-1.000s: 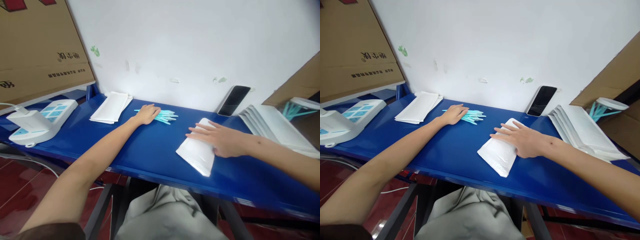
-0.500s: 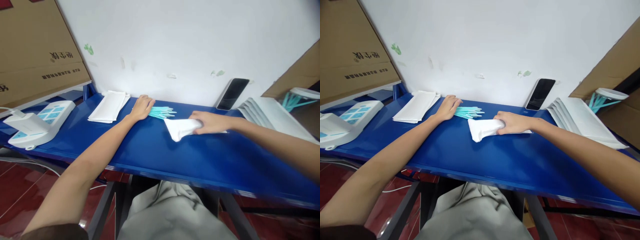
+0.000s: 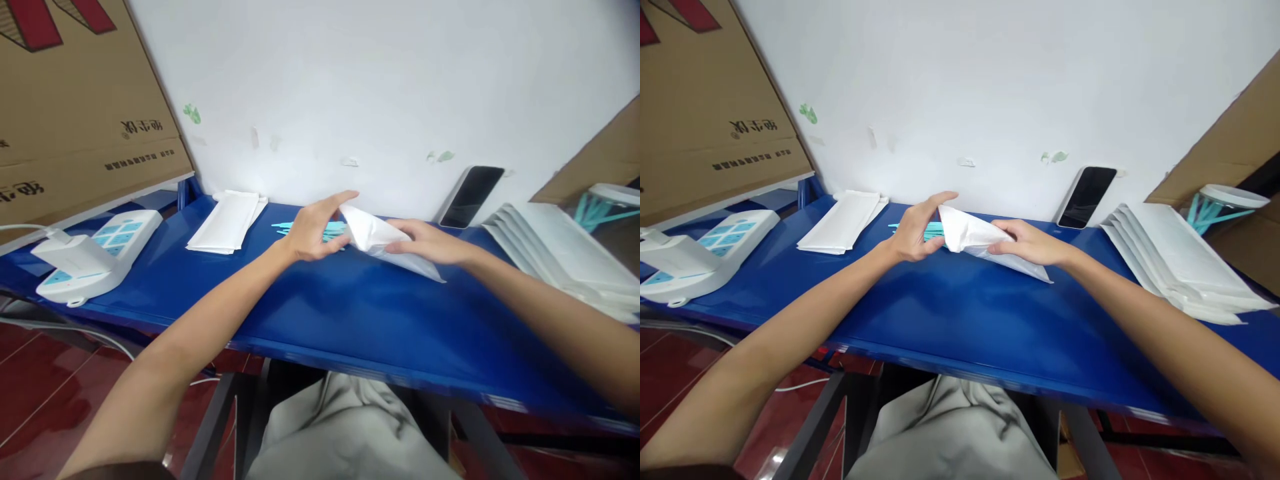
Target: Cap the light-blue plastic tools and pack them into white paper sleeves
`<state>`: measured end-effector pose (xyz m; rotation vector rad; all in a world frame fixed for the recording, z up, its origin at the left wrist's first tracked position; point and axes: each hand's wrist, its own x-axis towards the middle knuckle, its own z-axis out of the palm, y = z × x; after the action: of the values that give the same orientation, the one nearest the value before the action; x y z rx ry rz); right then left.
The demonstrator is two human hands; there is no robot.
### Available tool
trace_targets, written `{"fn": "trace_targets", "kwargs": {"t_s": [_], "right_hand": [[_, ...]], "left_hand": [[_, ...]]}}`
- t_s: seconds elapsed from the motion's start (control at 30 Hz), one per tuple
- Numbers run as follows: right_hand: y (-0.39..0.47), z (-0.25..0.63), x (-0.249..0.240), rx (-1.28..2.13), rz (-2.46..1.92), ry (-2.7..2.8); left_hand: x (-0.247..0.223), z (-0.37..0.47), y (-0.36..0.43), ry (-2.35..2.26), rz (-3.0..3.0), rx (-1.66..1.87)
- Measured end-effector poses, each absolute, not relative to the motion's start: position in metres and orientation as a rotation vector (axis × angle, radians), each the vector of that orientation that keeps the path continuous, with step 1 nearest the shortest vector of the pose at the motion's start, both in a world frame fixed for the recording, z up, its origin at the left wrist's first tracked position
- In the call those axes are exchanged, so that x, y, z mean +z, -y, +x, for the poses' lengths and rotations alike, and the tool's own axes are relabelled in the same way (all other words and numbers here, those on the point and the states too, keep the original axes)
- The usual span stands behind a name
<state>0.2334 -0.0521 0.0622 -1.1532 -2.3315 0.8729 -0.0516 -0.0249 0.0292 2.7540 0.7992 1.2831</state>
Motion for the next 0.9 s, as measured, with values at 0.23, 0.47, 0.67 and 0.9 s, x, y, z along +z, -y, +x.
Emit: {"fn": "trace_targets", "kwargs": {"t_s": [0.23, 0.47, 0.67, 0.9], "right_hand": [[0.039, 0.215, 0.042, 0.645, -1.068, 2.248], [0.054, 0.215, 0.033, 0.386, -1.168, 2.162], [0.073, 0.236, 0.030, 0.361, -1.266, 2.404], [0.066, 0.278, 0.044, 0.354, -1.549, 2.349]], "left_hand": [[0.034, -0.051, 0.030, -0.600, 2.836, 1.178], [0.021, -0.040, 0.034, -0.612, 2.808, 1.370], [0.021, -0.039, 0.025, -0.854, 2.657, 1.665], [0.031, -0.057, 0.013, -0.978, 2.573, 1.669]]}}
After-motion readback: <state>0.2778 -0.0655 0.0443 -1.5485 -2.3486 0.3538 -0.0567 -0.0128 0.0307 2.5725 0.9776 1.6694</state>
